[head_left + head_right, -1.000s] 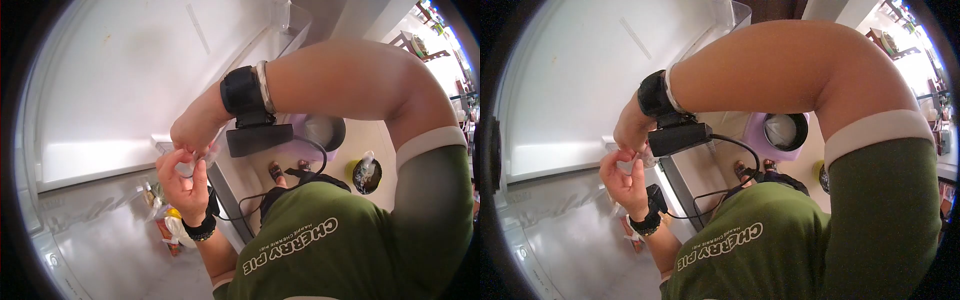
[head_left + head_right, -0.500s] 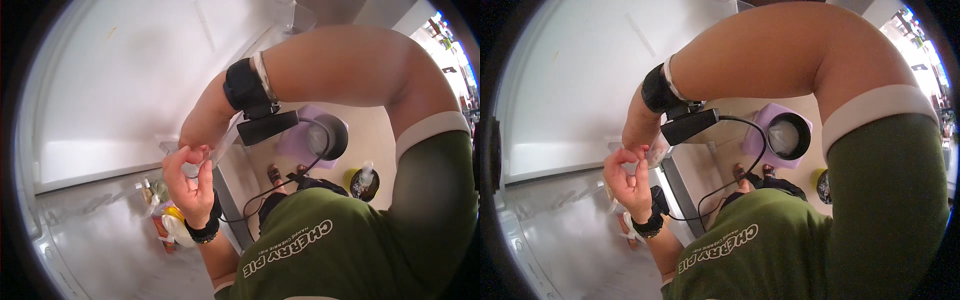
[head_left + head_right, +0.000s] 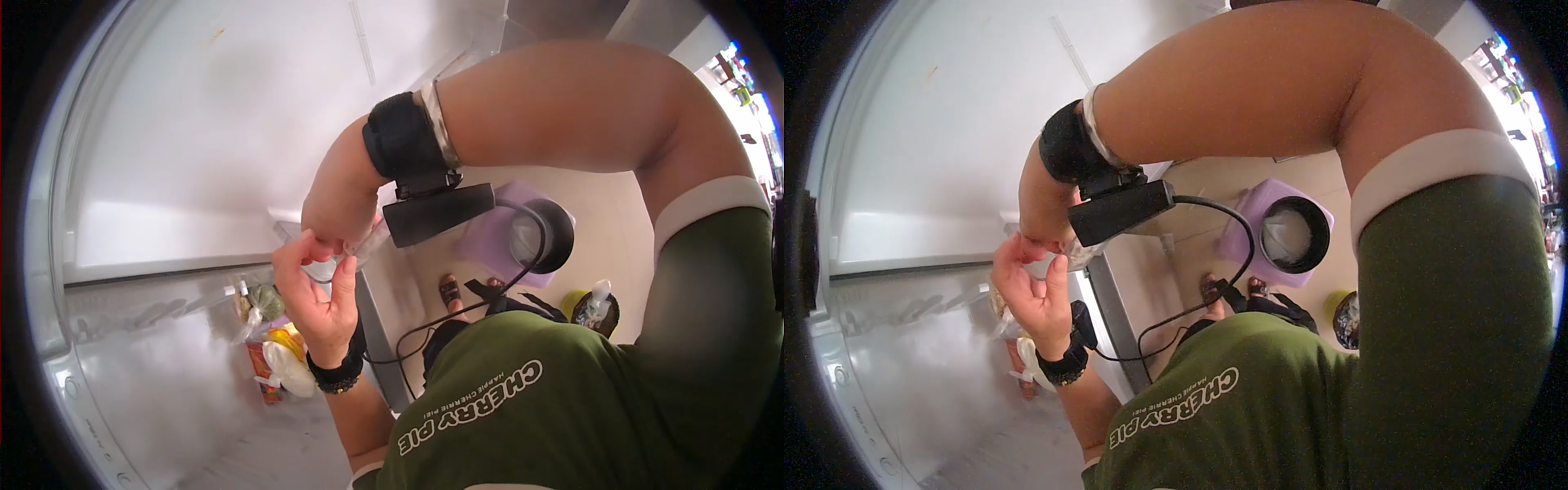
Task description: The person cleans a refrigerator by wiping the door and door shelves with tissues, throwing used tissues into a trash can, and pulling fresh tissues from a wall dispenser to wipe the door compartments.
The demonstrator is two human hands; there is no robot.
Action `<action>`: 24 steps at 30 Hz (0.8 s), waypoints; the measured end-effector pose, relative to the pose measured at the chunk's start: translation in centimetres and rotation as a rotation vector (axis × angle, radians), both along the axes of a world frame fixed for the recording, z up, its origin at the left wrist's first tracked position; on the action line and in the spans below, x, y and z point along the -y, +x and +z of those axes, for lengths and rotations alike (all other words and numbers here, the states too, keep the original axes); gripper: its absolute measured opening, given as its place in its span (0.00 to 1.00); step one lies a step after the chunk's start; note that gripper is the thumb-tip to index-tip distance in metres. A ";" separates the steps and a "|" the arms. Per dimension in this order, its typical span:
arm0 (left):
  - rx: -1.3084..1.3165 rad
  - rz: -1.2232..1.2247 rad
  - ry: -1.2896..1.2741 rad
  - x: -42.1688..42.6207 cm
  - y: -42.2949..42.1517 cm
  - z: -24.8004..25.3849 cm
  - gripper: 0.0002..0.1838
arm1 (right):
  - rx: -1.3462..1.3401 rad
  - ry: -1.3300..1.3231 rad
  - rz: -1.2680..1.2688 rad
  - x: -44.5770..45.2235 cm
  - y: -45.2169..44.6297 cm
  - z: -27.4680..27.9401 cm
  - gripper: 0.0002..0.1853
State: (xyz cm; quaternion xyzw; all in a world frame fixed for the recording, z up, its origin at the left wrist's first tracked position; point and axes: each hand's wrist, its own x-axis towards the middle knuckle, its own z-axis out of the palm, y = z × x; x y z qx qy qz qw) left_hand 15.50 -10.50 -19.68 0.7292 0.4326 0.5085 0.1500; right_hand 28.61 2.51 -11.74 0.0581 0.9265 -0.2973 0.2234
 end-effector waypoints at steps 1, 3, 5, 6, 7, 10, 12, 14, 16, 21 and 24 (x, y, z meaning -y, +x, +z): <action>-0.016 0.008 0.013 0.0 0.0 0.0 0.24 | 0.012 -0.026 -0.009 0.0 0.1 0.2 0.09; 0.024 0.002 -0.001 0.1 0.1 -0.2 0.24 | 0.034 -0.078 -0.031 -0.1 0.4 0.6 0.09; 0.031 -0.007 -0.006 -0.1 0.3 -0.2 0.23 | -0.013 -0.135 -0.086 -0.3 0.4 -0.2 0.09; 0.018 -0.013 -0.006 -0.1 0.2 -0.2 0.23 | -0.038 -0.166 -0.117 -0.3 0.4 -0.7 0.09; 0.004 -0.017 -0.006 -0.2 0.2 -0.1 0.23 | -0.033 -0.188 -0.132 -0.3 0.4 -0.9 0.09; 0.055 -0.020 -0.005 -0.2 0.4 -0.1 0.21 | -0.026 -0.251 -0.172 -0.4 0.2 -1.3 0.09; 0.107 -0.025 0.012 -0.2 0.7 -0.3 0.20 | -0.020 -0.295 -0.195 -0.3 -0.2 -1.7 0.09; 0.121 -0.021 0.005 -0.3 0.7 -0.3 0.20 | 0.003 -0.211 -0.202 -0.3 -0.6 -2.5 0.09; 0.106 -0.014 -0.016 -0.3 0.5 -0.4 0.20 | -0.001 -0.201 -0.230 -0.3 -0.9 -3.5 0.09; -0.058 -0.066 -0.008 -0.4 -0.6 -0.4 0.31 | -0.103 -0.300 -0.302 -0.6 -1.4 -5.6 0.10; -0.047 -0.042 -0.012 -0.3 -0.6 -0.6 0.31 | -0.041 -0.262 -0.290 -0.6 -1.0 -4.4 0.12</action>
